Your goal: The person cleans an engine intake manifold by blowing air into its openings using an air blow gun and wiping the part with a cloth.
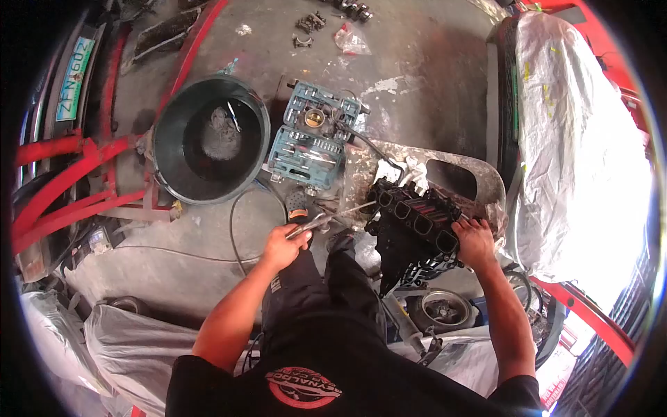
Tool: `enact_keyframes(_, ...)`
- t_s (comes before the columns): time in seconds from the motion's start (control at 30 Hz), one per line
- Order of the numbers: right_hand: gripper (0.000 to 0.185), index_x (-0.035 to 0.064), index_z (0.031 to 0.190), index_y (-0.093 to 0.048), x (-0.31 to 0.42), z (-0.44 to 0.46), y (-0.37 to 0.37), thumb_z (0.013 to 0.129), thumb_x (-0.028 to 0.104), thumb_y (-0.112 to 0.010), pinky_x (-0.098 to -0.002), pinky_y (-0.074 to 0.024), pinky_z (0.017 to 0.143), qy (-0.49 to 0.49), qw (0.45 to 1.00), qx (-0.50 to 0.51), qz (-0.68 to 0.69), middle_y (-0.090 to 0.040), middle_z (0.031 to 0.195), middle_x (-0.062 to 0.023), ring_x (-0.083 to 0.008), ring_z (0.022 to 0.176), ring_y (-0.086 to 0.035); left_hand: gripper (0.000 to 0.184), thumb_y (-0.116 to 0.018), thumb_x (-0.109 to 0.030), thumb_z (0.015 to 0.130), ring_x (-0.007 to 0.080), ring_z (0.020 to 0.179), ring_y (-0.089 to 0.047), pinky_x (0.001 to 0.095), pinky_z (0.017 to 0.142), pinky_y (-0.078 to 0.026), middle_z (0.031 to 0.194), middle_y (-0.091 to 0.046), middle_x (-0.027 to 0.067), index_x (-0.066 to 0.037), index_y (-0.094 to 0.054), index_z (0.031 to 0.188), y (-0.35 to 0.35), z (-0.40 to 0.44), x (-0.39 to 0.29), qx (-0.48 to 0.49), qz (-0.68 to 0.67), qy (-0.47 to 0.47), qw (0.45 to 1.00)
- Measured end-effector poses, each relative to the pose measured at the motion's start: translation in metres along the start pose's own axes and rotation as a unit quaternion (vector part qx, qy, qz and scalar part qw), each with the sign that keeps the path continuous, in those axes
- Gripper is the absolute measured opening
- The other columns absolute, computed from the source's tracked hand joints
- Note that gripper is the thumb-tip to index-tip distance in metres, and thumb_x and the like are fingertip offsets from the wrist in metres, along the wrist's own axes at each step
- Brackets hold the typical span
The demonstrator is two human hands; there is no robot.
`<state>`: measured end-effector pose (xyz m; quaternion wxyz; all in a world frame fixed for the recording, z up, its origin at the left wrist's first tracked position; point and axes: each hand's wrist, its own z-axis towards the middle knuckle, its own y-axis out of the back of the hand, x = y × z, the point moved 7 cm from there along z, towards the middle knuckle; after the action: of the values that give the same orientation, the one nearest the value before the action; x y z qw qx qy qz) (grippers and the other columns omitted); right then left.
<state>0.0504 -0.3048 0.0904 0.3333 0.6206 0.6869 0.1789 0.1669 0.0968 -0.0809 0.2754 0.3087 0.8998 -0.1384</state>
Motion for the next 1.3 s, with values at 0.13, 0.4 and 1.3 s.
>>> enact_keyframes(0.13, 0.048, 0.0139, 0.119, -0.063, 0.001, -0.003, -0.005, 0.071, 0.012, -0.071, -0.0443, -0.0424, 0.1, 0.004, 1.0, 0.0, -0.007, -0.065, 0.123, -0.0072, -0.0265, 0.12, -0.059, 0.028, -0.071, -0.028, 0.095, 0.0093, 0.046, -0.049, 0.0296, 0.043, -0.038, 0.061, -0.059, -0.0002, -0.005, -0.065, 0.081, -0.019, 0.026, 0.012, 0.009, -0.037, 0.035, 0.999)
enact_keyframes(0.4, 0.045, 0.0149, 0.118, -0.063, -0.003, 0.007, -0.005, 0.074, 0.01, -0.069, -0.0456, -0.0424, 0.1, 0.007, 1.0, -0.012, -0.01, -0.064, 0.122, -0.0071, -0.0267, 0.119, -0.059, 0.02, -0.068, -0.022, 0.096, 0.0102, 0.046, -0.049, 0.0284, 0.041, -0.038, 0.068, -0.061, 0.0051, -0.002, -0.065, 0.098, -0.043, 0.06, 0.026, 0.067, -0.119, 0.075, 0.988)
enact_keyframes(1.3, 0.047, 0.0135, 0.116, -0.064, -0.003, 0.004, -0.004, 0.07, 0.011, -0.071, -0.0464, -0.0419, 0.101, -0.004, 1.0, 0.008, -0.011, -0.066, 0.121, -0.0062, -0.0266, 0.121, -0.058, 0.028, -0.071, -0.028, 0.094, 0.0183, 0.049, -0.056, 0.0342, 0.047, -0.045, 0.068, -0.066, 0.0095, -0.002, -0.065, 0.086, -0.032, 0.032, -0.025, -0.001, 0.013, -0.022, 1.0)
